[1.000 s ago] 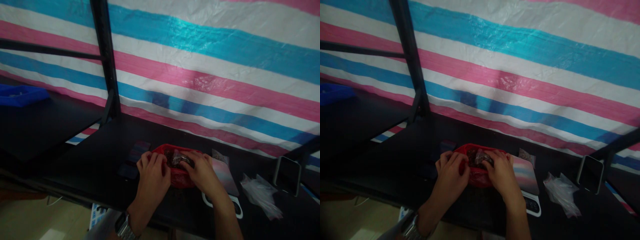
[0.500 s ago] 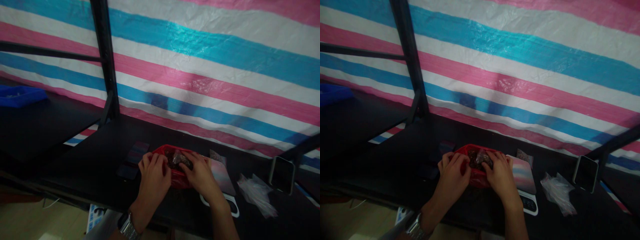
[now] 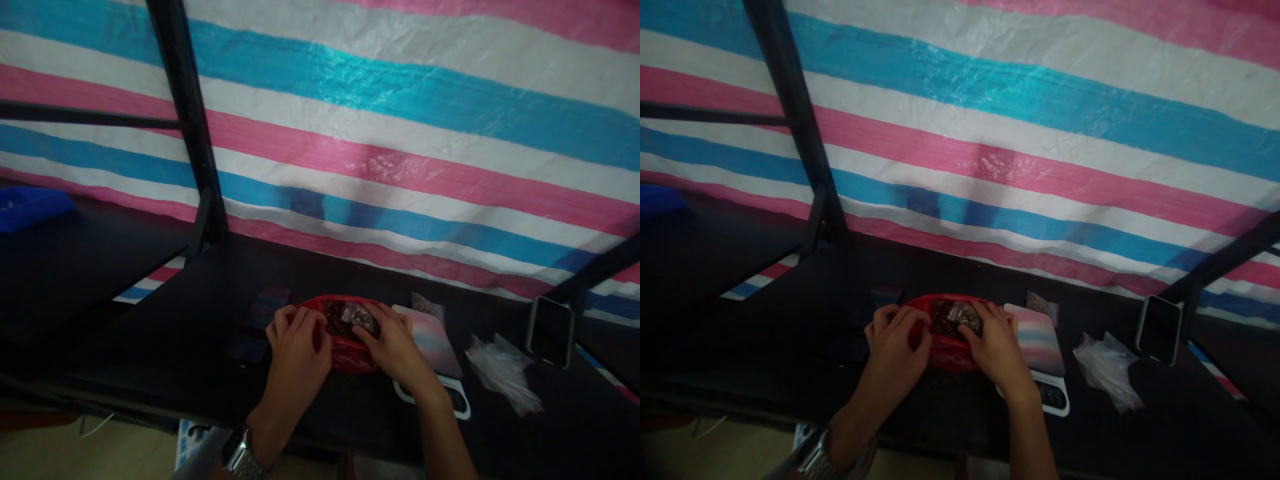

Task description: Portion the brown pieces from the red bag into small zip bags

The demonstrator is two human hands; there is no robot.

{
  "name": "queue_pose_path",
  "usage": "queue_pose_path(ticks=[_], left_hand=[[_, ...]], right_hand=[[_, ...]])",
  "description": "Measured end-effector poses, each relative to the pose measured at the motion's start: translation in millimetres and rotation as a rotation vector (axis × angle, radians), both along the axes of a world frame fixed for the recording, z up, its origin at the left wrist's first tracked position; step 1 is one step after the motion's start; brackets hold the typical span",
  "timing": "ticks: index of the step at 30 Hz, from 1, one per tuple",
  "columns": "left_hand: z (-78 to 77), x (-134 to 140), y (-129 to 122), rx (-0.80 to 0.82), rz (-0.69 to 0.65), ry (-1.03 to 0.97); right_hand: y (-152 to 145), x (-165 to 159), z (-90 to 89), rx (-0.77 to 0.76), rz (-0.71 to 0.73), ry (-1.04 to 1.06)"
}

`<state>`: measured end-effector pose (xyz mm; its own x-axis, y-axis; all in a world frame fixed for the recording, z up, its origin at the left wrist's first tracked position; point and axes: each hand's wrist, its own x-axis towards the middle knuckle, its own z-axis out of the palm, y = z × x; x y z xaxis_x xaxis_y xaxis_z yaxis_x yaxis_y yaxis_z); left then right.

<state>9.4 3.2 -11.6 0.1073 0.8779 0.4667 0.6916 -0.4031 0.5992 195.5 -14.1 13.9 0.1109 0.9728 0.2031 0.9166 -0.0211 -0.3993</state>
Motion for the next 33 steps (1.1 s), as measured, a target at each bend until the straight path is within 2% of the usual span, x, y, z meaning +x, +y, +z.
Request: queue_pose_path(ticks=[8, 19, 33], left_hand=[[3.7, -2.8, -0.6, 0.092, -0.049, -0.062], [3.8, -0.4, -0.8, 0.164, -0.075, -0.101], [4.2, -2.9, -0.7, 0.157, -0.066, -0.100]], right_hand=[[1.7, -1.0, 5.2, 0.061, 0.032, 0.043], [0.1, -3.3, 3.6, 0.079, 0.029, 0.012], [-2.1, -1.9, 6.9, 0.080, 0.018, -0.006]])
